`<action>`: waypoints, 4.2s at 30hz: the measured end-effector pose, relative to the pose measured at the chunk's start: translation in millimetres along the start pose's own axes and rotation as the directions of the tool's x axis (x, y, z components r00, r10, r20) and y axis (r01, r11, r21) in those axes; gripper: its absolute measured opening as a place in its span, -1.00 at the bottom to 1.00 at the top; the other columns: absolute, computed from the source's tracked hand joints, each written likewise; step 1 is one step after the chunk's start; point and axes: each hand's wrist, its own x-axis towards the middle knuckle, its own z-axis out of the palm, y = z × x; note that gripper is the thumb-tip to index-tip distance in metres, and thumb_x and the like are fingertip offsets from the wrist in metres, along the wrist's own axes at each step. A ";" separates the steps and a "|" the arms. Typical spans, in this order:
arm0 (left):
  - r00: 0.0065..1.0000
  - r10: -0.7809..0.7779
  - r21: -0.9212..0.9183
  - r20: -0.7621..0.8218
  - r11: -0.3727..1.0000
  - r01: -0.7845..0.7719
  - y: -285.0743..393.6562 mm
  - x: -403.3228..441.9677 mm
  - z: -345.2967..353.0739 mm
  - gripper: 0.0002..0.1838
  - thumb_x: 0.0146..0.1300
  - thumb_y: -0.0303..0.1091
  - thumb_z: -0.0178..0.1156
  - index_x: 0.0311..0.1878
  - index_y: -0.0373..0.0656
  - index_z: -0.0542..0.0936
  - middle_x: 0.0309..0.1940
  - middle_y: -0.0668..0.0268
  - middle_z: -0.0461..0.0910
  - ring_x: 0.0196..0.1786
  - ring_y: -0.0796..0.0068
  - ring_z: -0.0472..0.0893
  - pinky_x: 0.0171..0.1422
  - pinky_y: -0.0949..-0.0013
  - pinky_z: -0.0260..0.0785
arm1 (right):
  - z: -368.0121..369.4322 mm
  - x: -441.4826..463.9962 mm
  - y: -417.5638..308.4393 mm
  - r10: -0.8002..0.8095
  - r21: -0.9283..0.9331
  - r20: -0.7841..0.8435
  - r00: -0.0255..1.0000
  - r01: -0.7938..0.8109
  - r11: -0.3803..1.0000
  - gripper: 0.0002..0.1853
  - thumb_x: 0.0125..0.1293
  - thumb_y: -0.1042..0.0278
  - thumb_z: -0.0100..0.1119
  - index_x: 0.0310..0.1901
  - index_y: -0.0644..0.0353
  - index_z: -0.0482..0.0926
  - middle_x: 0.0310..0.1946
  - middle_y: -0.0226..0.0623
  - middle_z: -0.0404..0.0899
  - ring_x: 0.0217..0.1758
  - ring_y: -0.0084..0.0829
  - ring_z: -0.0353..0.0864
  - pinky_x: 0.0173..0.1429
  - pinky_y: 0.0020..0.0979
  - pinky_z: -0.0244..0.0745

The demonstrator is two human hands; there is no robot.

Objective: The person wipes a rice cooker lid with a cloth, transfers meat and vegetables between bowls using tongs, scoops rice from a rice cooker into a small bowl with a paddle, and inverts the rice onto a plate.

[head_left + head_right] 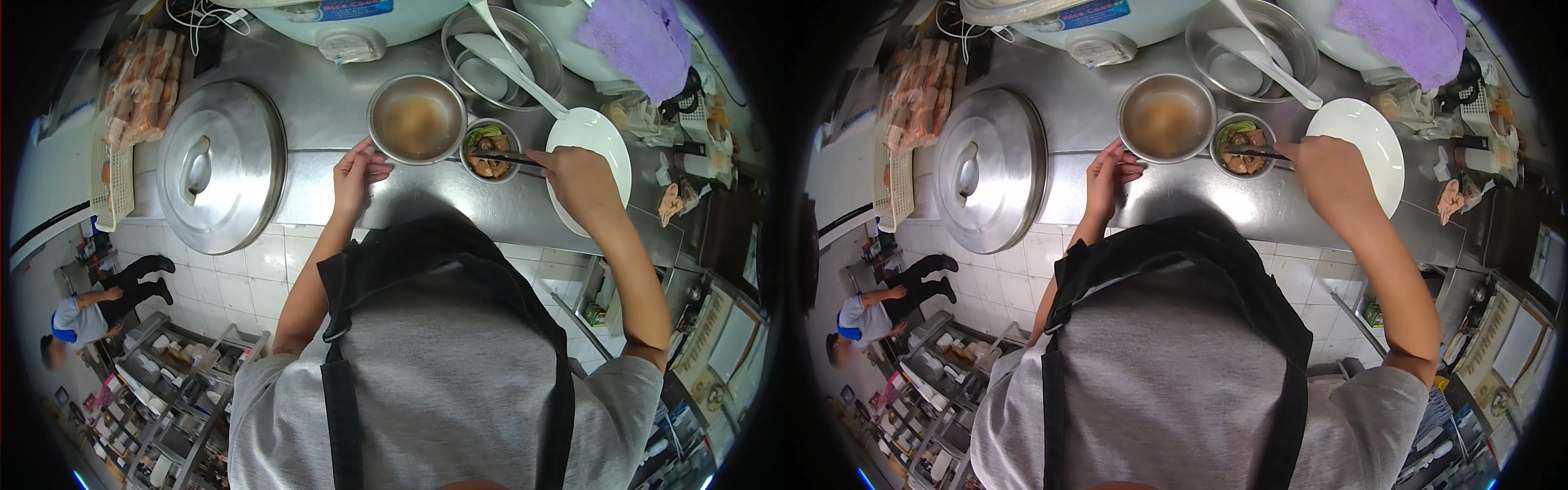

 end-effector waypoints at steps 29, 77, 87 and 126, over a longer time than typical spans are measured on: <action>1.000 0.014 0.023 -0.005 1.000 -0.014 -0.5 0.6 0.0 -0.59 0.46 -0.29 0.07 0.29 -0.27 0.49 -0.28 0.24 0.65 -0.29 0.39 0.73 -0.21 0.40 0.64 | 5.4 2.3 19.7 -0.007 0.224 0.067 0.998 -0.008 0.974 -0.60 0.15 0.49 0.27 0.07 0.00 0.69 -0.26 -0.15 0.70 -0.20 -0.12 0.66 -0.04 -0.16 0.53; 1.000 -0.003 0.027 0.002 1.000 0.003 -0.5 -1.5 -0.1 -0.56 0.47 -0.26 0.05 0.30 -0.29 0.45 -0.25 0.22 0.63 -0.26 0.37 0.72 -0.15 0.39 0.64 | -18.0 63.2 -49.5 -0.018 0.251 0.109 0.994 -0.010 0.968 -0.67 0.22 0.33 0.21 0.03 0.12 0.69 -0.13 -0.09 0.70 -0.01 -0.08 0.65 0.15 -0.11 0.52; 1.000 0.003 0.004 -0.004 1.000 -0.003 -1.0 -1.5 -1.1 -0.56 0.46 -0.26 0.07 0.30 -0.28 0.47 -0.25 0.22 0.63 -0.27 0.38 0.72 -0.16 0.40 0.64 | -1.4 60.9 -41.5 -0.011 0.412 0.140 0.990 -0.048 0.910 -0.67 0.28 0.32 0.14 0.03 0.19 0.69 -0.32 -0.11 0.70 -0.20 -0.15 0.67 -0.02 -0.20 0.53; 1.000 0.019 0.012 -0.006 1.000 -0.019 -0.4 -1.0 0.7 -0.60 0.47 -0.28 0.08 0.27 -0.27 0.50 -0.27 0.24 0.64 -0.30 0.39 0.73 -0.22 0.42 0.64 | 1.0 -8.4 28.5 0.314 0.505 0.187 0.931 -0.366 0.782 -0.69 0.28 0.30 0.22 0.03 0.13 0.71 -0.62 -0.14 0.53 -0.57 -0.31 0.47 -0.28 -0.27 0.39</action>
